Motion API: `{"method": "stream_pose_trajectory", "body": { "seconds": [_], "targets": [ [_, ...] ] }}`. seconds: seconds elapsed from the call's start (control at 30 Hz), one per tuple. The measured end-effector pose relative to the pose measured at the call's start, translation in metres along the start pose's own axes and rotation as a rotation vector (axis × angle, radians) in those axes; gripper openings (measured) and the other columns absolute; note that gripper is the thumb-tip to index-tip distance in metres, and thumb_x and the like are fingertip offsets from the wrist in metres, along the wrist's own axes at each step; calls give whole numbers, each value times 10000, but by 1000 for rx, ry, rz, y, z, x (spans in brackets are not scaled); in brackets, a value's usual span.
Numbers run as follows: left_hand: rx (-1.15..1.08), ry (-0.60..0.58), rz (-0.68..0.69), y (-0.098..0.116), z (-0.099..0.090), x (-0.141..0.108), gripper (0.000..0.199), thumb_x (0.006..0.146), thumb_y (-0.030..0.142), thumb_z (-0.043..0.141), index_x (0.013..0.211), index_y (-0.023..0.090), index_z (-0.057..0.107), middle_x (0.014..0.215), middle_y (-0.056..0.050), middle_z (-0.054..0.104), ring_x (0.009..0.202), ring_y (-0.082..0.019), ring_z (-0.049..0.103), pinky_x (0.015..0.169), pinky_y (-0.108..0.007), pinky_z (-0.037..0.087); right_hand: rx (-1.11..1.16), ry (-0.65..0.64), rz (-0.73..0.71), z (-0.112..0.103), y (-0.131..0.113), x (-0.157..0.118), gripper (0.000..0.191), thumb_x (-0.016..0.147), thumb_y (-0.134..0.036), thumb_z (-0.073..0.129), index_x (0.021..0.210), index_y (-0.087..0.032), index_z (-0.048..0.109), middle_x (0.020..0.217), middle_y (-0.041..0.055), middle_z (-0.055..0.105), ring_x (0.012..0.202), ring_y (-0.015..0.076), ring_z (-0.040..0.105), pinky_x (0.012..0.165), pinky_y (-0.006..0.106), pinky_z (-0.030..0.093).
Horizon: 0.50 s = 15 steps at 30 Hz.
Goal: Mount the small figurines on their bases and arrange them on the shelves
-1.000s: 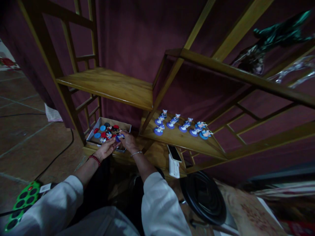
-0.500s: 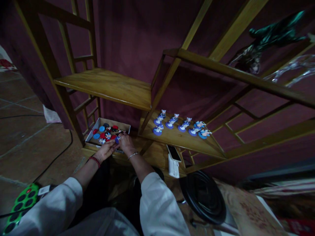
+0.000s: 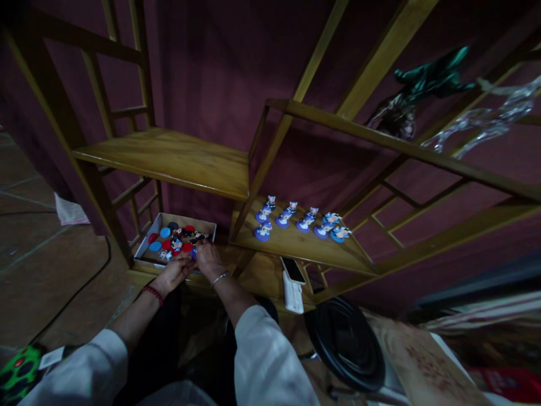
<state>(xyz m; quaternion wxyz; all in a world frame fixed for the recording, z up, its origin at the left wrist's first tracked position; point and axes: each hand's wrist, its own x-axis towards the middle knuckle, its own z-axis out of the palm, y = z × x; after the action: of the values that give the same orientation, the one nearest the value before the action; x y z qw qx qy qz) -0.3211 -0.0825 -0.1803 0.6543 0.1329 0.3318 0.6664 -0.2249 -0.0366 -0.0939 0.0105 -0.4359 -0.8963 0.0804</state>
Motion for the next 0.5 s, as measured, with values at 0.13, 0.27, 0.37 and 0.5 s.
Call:
{"method": "stream_pose_trajectory", "body": {
  "seconds": [0.13,0.27,0.37,0.5],
  "targets": [
    [12,3,2,-1,3,0,200,647,-48,520,668,132,605,628,-12,628,641,-119,614,779,-300,503,-54,-5,-28,3,2,1,234,788,-126,460,977,-124,597,997,142,608,887,212,590,725,278,448],
    [18,12,7,-1,6,-3,184,629,-22,535,708,118,624,697,-37,655,781,-174,627,792,-308,495,-90,-37,-43,4,1,3,244,763,-127,500,990,-103,586,1005,150,607,901,210,585,757,283,452],
    [13,29,14,-2,4,-3,186,627,1,549,749,114,633,731,-50,666,841,-200,622,799,-316,489,-101,-31,-59,3,-2,4,261,752,-124,513,1001,-85,582,1016,154,604,938,209,569,791,280,449],
    [16,26,8,-3,0,1,253,629,22,568,847,129,641,811,-63,678,865,-199,621,799,-315,487,-100,-24,-54,4,-5,7,261,750,-142,523,995,-84,591,1006,150,609,919,211,578,783,279,460]
  ]
}}
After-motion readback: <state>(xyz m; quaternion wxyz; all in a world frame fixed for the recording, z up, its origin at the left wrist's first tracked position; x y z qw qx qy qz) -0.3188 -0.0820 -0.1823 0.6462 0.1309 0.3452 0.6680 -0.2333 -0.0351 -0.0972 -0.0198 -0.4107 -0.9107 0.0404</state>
